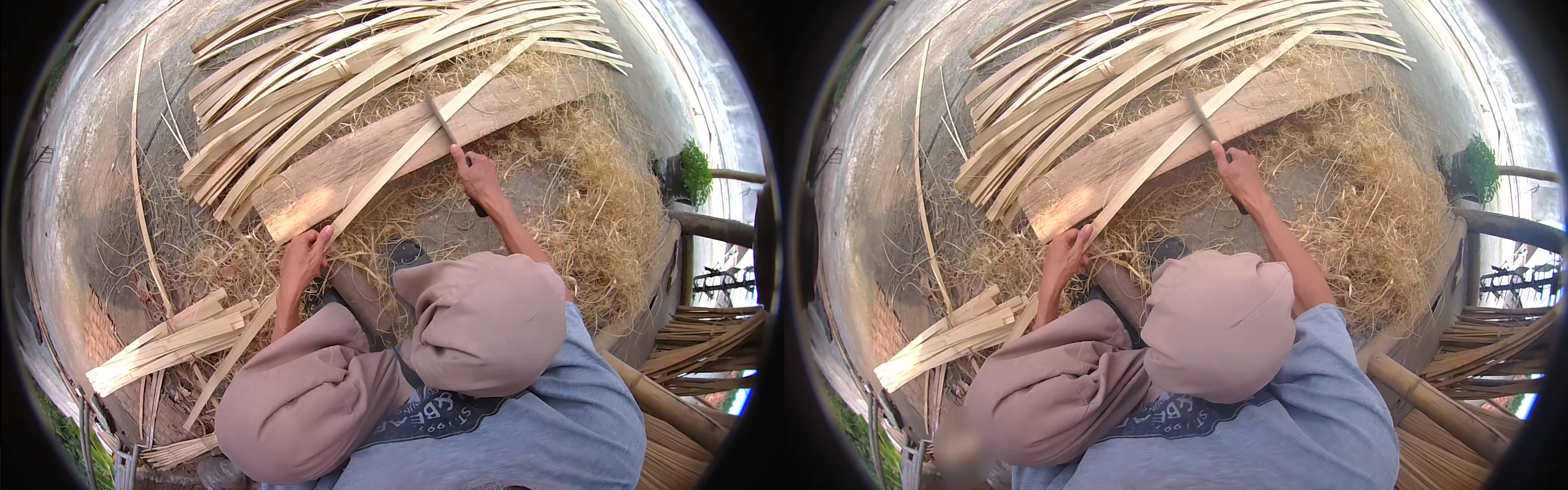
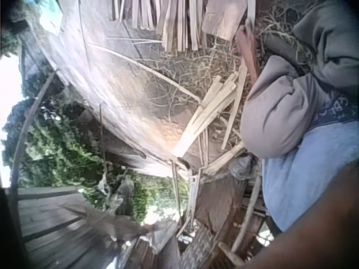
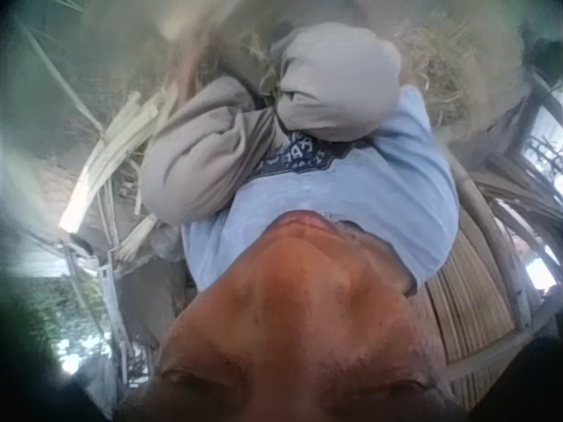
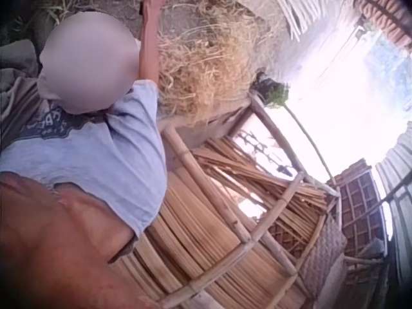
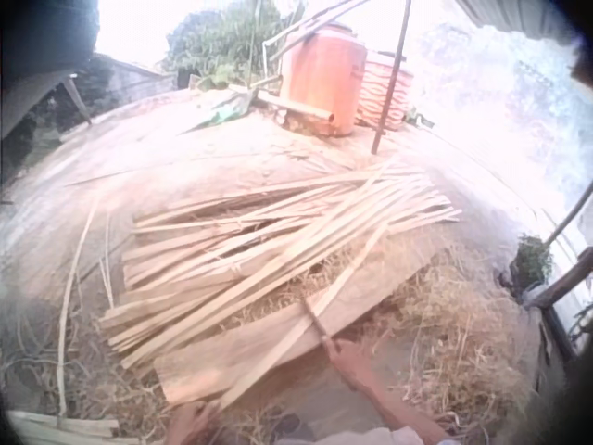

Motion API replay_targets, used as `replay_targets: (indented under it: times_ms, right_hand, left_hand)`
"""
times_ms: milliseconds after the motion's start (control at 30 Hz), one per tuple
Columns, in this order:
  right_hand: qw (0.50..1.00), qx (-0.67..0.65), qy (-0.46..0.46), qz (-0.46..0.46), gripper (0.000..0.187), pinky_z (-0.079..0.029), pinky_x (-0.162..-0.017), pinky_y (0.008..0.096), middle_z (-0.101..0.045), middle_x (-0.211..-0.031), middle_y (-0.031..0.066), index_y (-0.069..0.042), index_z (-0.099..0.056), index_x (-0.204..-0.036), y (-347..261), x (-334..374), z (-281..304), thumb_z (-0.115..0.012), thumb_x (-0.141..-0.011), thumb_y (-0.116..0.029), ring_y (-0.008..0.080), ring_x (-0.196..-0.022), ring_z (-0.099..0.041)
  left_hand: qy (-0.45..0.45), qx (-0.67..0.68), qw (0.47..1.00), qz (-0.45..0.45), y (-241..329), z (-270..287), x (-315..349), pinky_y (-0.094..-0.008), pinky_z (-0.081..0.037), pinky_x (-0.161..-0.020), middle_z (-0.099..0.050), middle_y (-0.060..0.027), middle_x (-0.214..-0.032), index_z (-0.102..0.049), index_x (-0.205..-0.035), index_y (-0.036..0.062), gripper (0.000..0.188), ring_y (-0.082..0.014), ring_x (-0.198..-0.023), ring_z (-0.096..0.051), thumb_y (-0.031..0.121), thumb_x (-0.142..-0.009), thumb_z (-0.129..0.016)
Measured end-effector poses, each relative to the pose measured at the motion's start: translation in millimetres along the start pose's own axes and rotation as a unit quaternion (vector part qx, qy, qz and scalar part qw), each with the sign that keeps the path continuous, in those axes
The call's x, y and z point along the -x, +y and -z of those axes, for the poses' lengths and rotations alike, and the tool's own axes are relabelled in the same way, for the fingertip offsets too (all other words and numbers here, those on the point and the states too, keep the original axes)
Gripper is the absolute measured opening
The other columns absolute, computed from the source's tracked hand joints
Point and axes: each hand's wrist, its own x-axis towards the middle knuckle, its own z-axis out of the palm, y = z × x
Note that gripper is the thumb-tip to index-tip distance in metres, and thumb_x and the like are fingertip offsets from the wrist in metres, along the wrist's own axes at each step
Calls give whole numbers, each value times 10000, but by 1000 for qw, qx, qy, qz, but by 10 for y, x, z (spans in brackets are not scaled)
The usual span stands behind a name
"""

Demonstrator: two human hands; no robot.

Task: The person sits on the ground and uses a knife to split long bamboo strips into thinner slats. They repeatedly position each strip on a wooden board, strike it with the knife to split it, and place the finished slats into a pile.

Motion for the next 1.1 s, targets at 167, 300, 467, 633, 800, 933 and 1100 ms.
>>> replay_targets:
  times_ms: [167, 300, 467, 633, 800, 933, 1100]
  right_hand:
    - [978, 81, -111, 157, 663, -498, -669, 520, -636, -689, 268, 28, -653, -831, -145, 655, -118, -563, -994, -609, 411, -672, -648]
    - [995, 74, 67, -26, 692, -505, -679, 521, -631, -679, 262, -7, -627, -798, 599, -306, 383, -517, -988, -663, 393, -712, -671]
    - [996, 63, -55, 27, 769, -515, -706, 512, -628, -673, 271, 33, -629, -737, 11, 48, 187, -487, -992, -679, 429, -692, -653]
    - [998, 53, 26, -5, 751, -486, -639, 469, -562, -577, 208, 33, -607, -690, 550, -432, 554, -526, -999, -646, 328, -609, -604]
    - [999, -16, 38, -34, 757, -502, -687, 483, -615, -668, 275, 62, -622, -724, 376, -412, 296, -537, -987, -643, 407, -697, -653]
    - [997, 5, -80, 19, 695, -518, -701, 498, -644, -703, 292, 44, -650, -785, -173, 310, -114, -556, -992, -612, 444, -710, -668]
    - [996, 56, -54, 47, 690, -515, -686, 523, -639, -690, 265, 30, -647, -816, 180, 149, 267, -531, -1000, -624, 422, -689, -664]
  left_hand:
    - [43, -37, 998, -10, -741, 393, 335, -328, -353, -496, -542, -10, -543, -673, -680, 47, 627, -126, -486, -476, 591, -984, -611]
    - [25, 43, 998, 38, -1231, 947, 937, -298, -229, -463, -418, 72, -562, -568, -629, 68, 535, -59, -510, -336, 434, -1003, -675]
    - [59, 26, 997, 33, -1246, 956, 1040, -284, -223, -473, -413, 81, -570, -594, -658, 72, 484, -51, -517, -329, 397, -1002, -694]
    - [41, 43, 995, 77, -1906, 1535, 1500, -311, -206, -471, -393, 87, -568, -551, -632, 92, 506, -46, -523, -295, 402, -1012, -674]
    - [-69, 18, 994, 85, -1437, 1313, 857, -257, -493, -497, -644, -60, -584, -710, -802, 8, 509, -131, -511, -635, 470, -1007, -651]
    - [-109, 102, 988, 39, -654, 605, 281, -268, -459, -476, -628, -60, -574, -695, -758, -6, 579, -129, -487, -610, 509, -1013, -622]
    - [-65, 22, 998, -3, -865, 748, 362, -274, -378, -431, -556, -23, -501, -666, -675, 20, 573, -101, -440, -540, 489, -1003, -650]
